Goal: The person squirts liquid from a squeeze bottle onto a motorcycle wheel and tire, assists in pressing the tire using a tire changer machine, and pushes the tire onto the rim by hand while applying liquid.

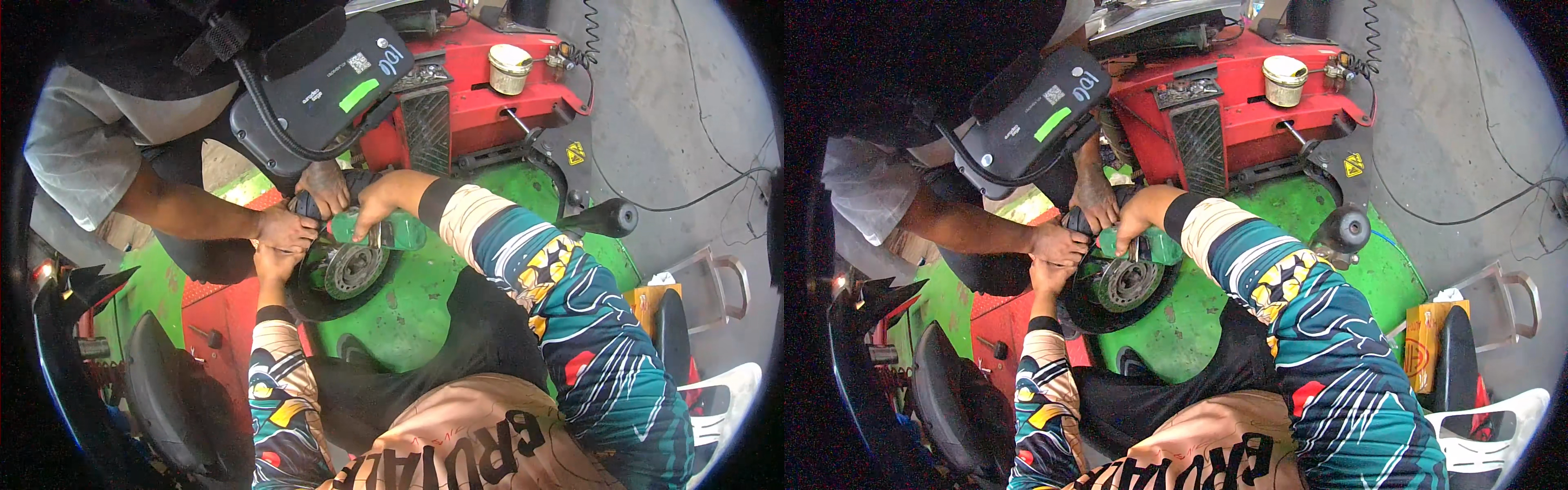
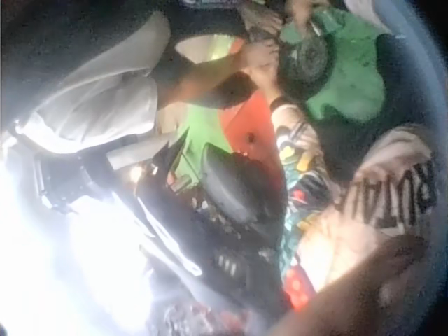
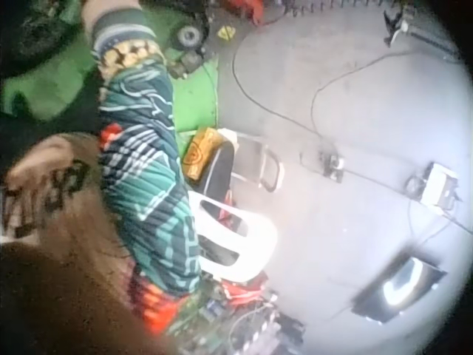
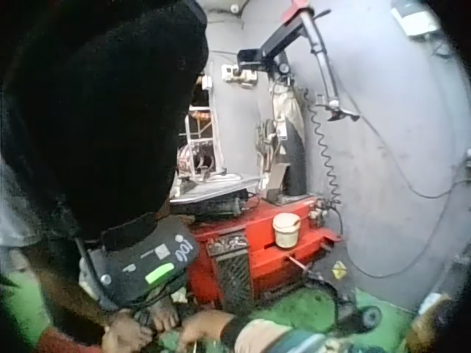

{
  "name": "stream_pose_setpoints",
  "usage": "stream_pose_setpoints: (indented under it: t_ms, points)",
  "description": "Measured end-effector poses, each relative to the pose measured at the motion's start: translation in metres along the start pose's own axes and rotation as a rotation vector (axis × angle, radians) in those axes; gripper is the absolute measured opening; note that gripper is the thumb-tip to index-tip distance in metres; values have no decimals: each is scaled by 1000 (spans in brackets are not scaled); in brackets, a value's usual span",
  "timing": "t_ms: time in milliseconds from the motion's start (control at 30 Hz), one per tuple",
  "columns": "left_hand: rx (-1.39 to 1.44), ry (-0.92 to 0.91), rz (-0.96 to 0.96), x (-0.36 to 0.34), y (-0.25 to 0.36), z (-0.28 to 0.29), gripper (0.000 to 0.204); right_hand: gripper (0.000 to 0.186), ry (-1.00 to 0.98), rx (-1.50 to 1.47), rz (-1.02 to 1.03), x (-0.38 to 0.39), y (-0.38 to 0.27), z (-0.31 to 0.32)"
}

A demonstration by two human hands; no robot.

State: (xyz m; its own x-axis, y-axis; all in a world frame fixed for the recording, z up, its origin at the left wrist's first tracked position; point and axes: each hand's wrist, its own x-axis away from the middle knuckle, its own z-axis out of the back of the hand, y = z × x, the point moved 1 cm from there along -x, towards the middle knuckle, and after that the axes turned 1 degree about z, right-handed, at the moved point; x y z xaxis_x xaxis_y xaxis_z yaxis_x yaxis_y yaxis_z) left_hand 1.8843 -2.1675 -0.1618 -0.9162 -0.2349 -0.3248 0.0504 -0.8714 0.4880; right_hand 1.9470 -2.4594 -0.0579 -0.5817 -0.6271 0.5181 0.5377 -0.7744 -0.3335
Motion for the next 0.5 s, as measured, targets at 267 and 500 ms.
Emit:
stream_pose_setpoints:
  t_ms: [267, 500]
  points:
    - [7, -23, 55, -1, -2, -1, 64, 93, -4, -25, -49, 4, 2, 2]
    - [-2, -23, 19, -1, 2, 0, 59, 91, -7, -18, -55, 5, 0, 8]
